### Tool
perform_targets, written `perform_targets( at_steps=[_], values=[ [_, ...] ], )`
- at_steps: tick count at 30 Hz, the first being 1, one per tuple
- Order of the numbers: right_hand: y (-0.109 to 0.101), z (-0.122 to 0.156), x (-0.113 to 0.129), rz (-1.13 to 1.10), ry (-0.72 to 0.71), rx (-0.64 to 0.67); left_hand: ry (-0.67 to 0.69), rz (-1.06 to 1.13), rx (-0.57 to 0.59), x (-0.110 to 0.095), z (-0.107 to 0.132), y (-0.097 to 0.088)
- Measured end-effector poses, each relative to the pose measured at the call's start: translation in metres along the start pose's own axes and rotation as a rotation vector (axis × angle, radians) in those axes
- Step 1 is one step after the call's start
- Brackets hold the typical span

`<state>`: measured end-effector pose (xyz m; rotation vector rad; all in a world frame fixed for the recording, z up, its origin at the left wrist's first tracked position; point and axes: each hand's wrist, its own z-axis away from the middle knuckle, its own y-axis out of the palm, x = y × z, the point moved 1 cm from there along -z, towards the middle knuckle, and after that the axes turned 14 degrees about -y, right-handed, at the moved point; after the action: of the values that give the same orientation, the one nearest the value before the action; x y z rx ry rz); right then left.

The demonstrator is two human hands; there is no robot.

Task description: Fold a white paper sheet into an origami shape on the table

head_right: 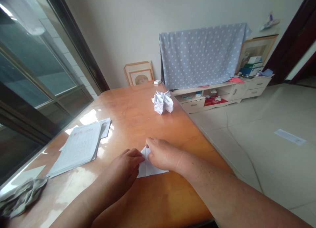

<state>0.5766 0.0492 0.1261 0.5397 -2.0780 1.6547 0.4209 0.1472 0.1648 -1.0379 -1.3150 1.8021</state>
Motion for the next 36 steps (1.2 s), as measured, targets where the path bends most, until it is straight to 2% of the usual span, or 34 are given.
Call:
perform_targets(
  at_steps=[11,19,30,36],
  values=[
    [-0.002,-0.001,0.004,0.037,0.045,0.033,0.019,-0.061,0.028,-0.002,0.000,0.000],
    [-0.002,0.001,0.013,0.129,-0.019,0.079,0.046,-0.051,0.007,0.000,0.002,0.002],
    [-0.001,-0.005,0.017,0.212,-0.014,0.166,0.079,-0.084,0.036,-0.001,0.003,0.001],
    [-0.002,-0.005,0.013,0.179,-0.036,0.154,0.078,-0.070,0.034,-0.001,0.003,0.000]
  ],
)
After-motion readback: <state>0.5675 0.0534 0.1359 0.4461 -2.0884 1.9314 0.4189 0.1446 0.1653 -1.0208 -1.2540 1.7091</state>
